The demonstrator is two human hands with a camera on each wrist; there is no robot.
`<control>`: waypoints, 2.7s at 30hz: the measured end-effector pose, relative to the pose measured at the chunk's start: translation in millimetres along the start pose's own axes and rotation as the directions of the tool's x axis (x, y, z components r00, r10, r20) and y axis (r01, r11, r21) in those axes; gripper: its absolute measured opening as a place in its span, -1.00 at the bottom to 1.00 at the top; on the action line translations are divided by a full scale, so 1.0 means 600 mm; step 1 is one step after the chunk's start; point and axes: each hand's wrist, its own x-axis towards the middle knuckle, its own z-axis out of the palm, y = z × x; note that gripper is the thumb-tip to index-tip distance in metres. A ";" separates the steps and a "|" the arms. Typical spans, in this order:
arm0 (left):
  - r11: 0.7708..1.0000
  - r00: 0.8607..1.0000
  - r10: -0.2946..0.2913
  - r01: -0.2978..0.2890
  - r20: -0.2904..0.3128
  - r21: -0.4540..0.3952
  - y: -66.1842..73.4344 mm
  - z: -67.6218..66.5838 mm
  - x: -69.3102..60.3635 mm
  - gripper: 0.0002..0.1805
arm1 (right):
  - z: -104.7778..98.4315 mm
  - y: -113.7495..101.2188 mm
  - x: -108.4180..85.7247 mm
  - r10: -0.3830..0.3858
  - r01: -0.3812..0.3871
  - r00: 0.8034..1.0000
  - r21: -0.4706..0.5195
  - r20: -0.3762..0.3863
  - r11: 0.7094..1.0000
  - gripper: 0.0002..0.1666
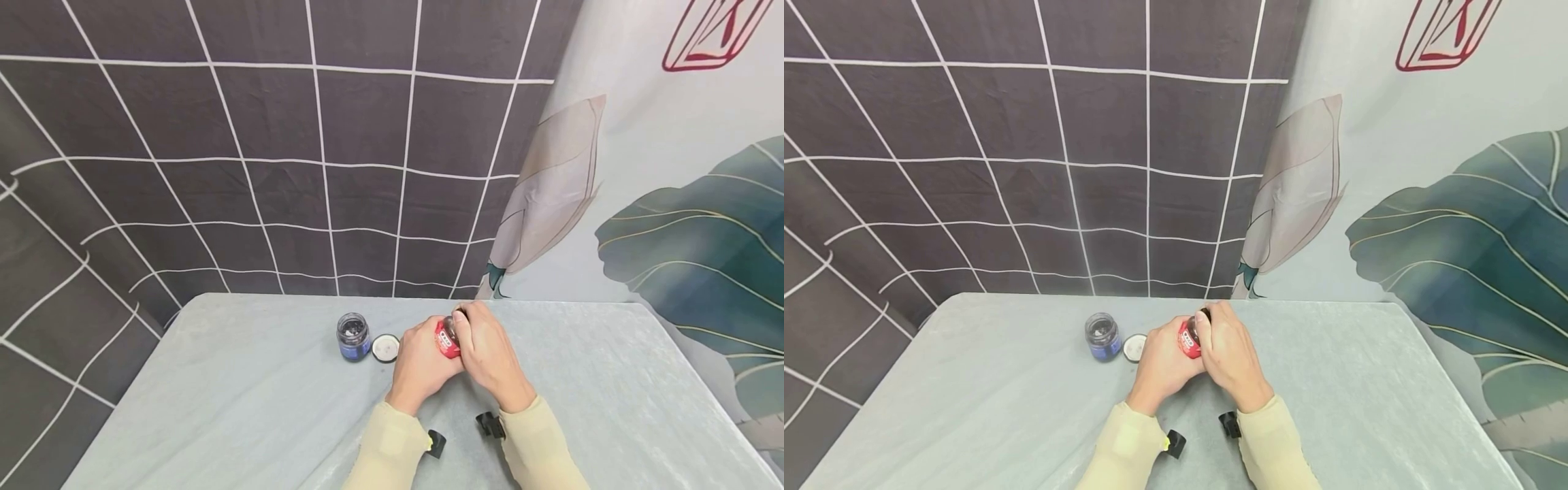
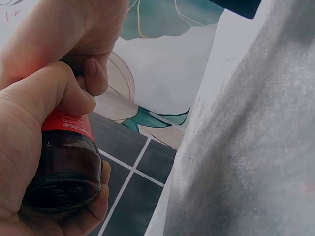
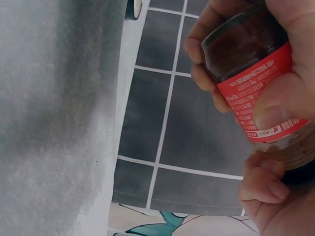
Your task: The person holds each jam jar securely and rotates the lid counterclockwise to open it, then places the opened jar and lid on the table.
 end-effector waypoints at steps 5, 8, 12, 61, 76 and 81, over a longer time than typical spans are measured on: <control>1.000 1.000 0.000 0.000 0.002 -0.004 0.000 0.000 -0.002 -0.43 | -0.001 0.001 -0.001 -0.005 0.005 1.000 0.005 0.020 1.000 -0.71; 1.000 1.000 0.001 -0.001 0.001 -0.004 0.000 0.000 -0.002 -0.44 | -0.002 0.002 -0.001 -0.007 0.007 1.000 0.009 0.029 1.000 -0.70; 1.000 1.000 0.000 0.000 -0.004 -0.007 0.001 0.000 -0.001 -0.43 | -0.004 0.001 0.000 -0.006 0.006 0.999 0.007 0.037 1.000 -0.68; 0.999 0.999 -0.032 0.033 0.022 -0.024 -0.002 -0.002 0.000 -0.45 | -0.007 0.003 0.003 -0.025 0.023 0.997 0.030 0.079 0.999 -0.69; 0.999 0.999 -0.031 0.032 0.023 -0.032 -0.002 -0.003 0.000 -0.46 | -0.010 0.006 0.003 -0.026 0.021 0.995 0.044 0.101 0.999 -0.70; 0.999 0.999 -0.038 0.039 0.020 -0.038 -0.003 -0.004 0.000 -0.45 | -0.012 0.004 0.004 -0.018 0.011 0.993 0.064 0.115 0.998 -0.67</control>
